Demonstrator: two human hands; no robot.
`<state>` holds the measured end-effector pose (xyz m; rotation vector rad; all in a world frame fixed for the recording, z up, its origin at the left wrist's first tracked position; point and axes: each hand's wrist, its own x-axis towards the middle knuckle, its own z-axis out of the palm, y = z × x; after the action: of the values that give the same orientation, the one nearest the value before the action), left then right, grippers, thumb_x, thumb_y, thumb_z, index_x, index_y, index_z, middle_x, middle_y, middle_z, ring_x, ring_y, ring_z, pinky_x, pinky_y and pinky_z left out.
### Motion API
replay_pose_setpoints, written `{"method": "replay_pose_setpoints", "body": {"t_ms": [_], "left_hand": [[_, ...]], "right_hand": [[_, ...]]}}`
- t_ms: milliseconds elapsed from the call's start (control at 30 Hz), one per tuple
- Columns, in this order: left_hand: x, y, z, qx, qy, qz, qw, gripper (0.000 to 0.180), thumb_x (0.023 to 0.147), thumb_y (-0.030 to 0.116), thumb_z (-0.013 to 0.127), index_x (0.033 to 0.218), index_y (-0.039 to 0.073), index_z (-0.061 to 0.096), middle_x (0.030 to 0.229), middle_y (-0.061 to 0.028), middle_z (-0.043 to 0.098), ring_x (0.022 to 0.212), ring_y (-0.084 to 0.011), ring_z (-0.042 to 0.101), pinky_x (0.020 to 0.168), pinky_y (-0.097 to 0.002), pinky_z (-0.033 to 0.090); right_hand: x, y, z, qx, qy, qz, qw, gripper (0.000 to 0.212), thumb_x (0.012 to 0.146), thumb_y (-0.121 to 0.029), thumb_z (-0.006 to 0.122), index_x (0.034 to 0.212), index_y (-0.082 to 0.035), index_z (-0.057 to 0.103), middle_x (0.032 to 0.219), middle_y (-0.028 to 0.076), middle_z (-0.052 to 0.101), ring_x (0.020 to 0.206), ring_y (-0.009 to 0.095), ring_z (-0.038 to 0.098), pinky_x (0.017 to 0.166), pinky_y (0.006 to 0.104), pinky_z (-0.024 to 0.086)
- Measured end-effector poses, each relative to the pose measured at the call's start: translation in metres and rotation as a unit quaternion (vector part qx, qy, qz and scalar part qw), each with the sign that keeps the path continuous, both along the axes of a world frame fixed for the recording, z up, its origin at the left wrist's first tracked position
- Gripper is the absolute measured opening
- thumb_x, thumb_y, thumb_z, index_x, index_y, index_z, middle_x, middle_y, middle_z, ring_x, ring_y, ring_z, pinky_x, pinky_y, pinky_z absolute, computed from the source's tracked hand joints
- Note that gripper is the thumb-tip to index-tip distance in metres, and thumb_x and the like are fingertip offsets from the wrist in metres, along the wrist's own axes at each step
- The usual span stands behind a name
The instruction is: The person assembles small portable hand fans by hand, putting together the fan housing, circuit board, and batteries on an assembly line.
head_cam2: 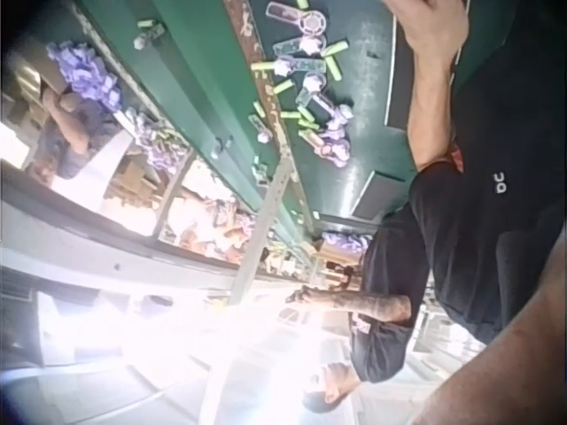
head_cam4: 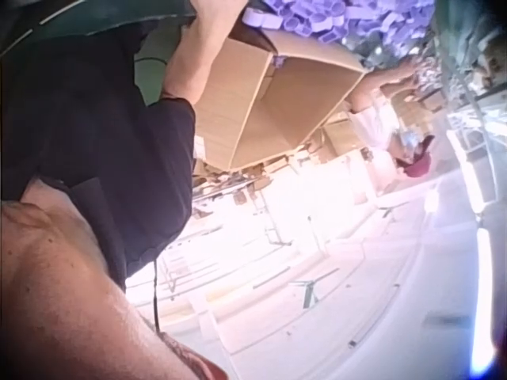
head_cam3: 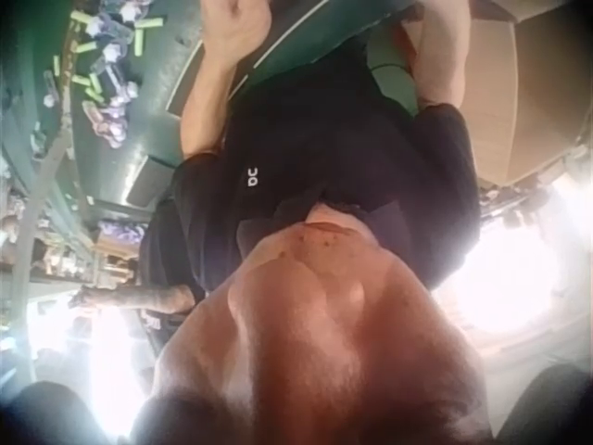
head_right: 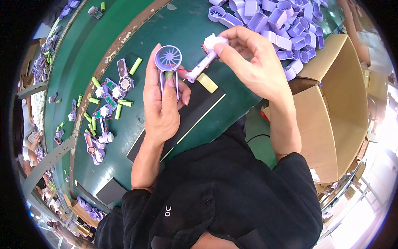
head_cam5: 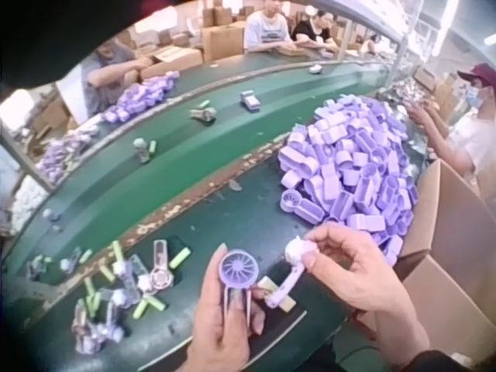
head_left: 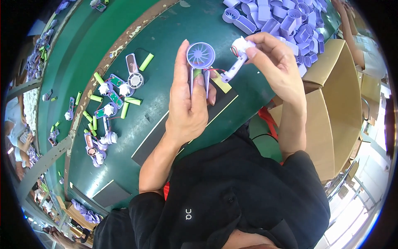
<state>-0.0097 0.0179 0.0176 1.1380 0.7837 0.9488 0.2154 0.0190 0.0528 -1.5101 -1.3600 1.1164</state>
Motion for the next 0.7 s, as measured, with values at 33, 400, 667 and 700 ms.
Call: {"method": "replay_pose_setpoints", "body": {"t_ms": [33,400,667,700], "left_hand": [[0.0,0.0,0.005,0.0,-0.001,0.001,1.0,0.063,0.109,0.001,0.034,0.167,0.004,0.01,0.117,-0.0114,0.058,0.076,-0.0084,0.051,0.067,-0.0238,0.048],[-0.003,-0.006,0.013,0.001,0.017,-0.031,0.999,0.06,0.108,0.002,0.035,0.166,0.004,0.02,0.114,-0.0074,0.06,0.071,-0.0075,0.053,0.059,-0.0202,0.042],[-0.02,0.006,0.011,-0.133,-0.099,-0.127,0.978,0.103,0.095,0.052,0.054,0.17,0.002,0.004,0.139,-0.0118,0.05,0.098,-0.0164,0.052,0.081,-0.0275,0.046],[-0.022,0.006,0.01,-0.134,-0.099,-0.129,0.978,0.103,0.095,0.052,0.054,0.17,0.002,0.004,0.139,-0.0118,0.05,0.098,-0.0164,0.052,0.081,-0.0275,0.046]], "right_hand": [[0.002,0.0,-0.007,0.004,-0.049,0.007,0.999,0.028,0.098,-0.014,0.07,0.121,0.003,0.068,0.111,0.008,0.074,0.097,0.013,0.069,0.091,0.0288,0.053],[-0.024,0.011,0.001,0.288,-0.12,0.162,0.936,0.035,0.074,-0.007,0.087,0.108,-0.009,0.082,0.128,0.017,0.069,0.115,0.031,0.067,0.097,0.0419,0.056],[-0.023,0.017,-0.004,0.347,-0.111,0.189,0.912,0.027,0.075,-0.002,0.085,0.1,-0.012,0.082,0.125,0.014,0.07,0.111,0.029,0.068,0.091,0.04,0.058],[-0.023,0.017,-0.004,0.36,-0.108,0.191,0.907,0.026,0.076,-0.003,0.086,0.099,-0.012,0.081,0.124,0.011,0.07,0.112,0.028,0.067,0.088,0.04,0.058]]}}
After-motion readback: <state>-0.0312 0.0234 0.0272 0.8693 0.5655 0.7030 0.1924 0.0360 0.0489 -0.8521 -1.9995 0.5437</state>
